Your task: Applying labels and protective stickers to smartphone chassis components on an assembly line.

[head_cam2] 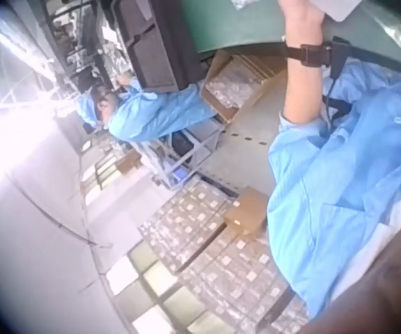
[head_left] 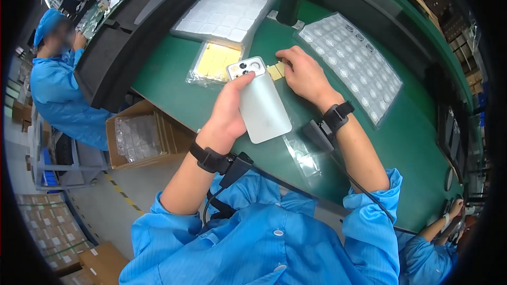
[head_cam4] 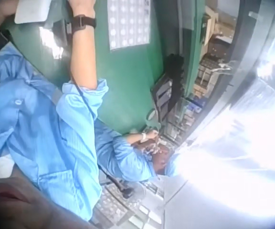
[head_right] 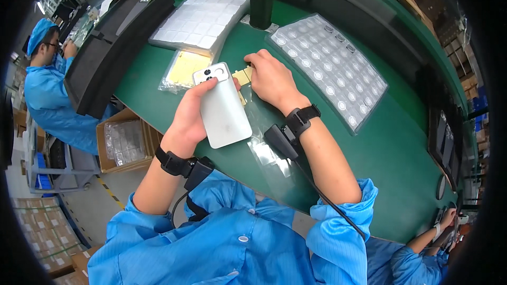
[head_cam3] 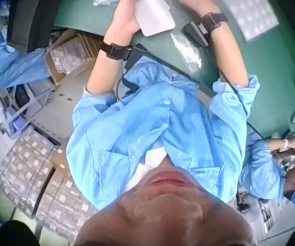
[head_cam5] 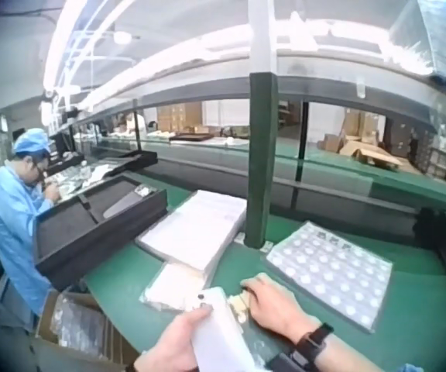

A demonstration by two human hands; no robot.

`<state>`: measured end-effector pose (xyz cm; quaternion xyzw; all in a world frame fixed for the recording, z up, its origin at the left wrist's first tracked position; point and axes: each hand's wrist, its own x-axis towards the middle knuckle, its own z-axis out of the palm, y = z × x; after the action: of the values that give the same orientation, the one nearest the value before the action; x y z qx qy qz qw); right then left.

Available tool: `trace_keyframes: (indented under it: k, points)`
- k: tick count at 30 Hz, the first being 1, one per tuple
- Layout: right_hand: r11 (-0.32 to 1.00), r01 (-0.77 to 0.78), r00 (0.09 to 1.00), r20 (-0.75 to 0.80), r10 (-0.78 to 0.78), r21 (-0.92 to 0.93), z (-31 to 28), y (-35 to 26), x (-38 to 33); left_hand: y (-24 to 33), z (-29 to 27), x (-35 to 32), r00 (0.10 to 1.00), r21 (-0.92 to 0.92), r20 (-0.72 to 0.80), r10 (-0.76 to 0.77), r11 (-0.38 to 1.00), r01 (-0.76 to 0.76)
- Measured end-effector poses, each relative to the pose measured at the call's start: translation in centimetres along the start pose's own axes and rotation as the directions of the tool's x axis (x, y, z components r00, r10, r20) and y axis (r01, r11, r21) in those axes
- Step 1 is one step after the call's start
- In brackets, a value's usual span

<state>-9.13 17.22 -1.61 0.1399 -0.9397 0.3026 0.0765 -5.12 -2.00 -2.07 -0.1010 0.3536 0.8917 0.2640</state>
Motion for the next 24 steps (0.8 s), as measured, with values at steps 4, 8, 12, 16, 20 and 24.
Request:
trace_keyframes:
  k: [4, 8, 12, 16, 20, 24]
  points:
    - [1.000, -0.016, 0.999, 0.029, 0.016, -0.008, -0.2, 0.1, 0.3, -0.5, -0.4, 1.0, 0.999, -0.051, 0.019, 0.031, 0.998, -0.030]
    - [0.999, -0.006, 0.999, 0.045, 0.008, -0.040, -0.2, 0.5, 0.3, -0.5, -0.2, 0.8, 1.000, -0.024, 0.017, 0.013, 1.000, -0.013]
    - [0.994, -0.073, 0.995, 0.055, 0.078, -0.081, -1.5, 0.2, -0.4, -0.5, -0.1, 0.8, 1.000, -0.008, -0.003, 0.010, 1.000, -0.010]
    - [1.000, -0.017, 0.995, 0.097, 0.018, -0.011, -1.8, 0.9, -0.1, -0.6, 0.3, 0.4, 0.999, 0.031, -0.027, 0.030, 0.999, -0.029]
    - [0.998, -0.009, 0.996, 0.085, 0.004, 0.056, -1.7, 1.7, 1.2, -0.7, 0.5, 0.2, 0.998, 0.029, 0.044, 0.037, 0.999, -0.038]
    - [0.993, -0.092, 0.981, 0.176, 0.077, 0.078, -2.0, 1.4, 2.2, -0.5, 0.8, 0.0, 0.999, 0.076, 0.024, 0.047, 0.996, -0.049]
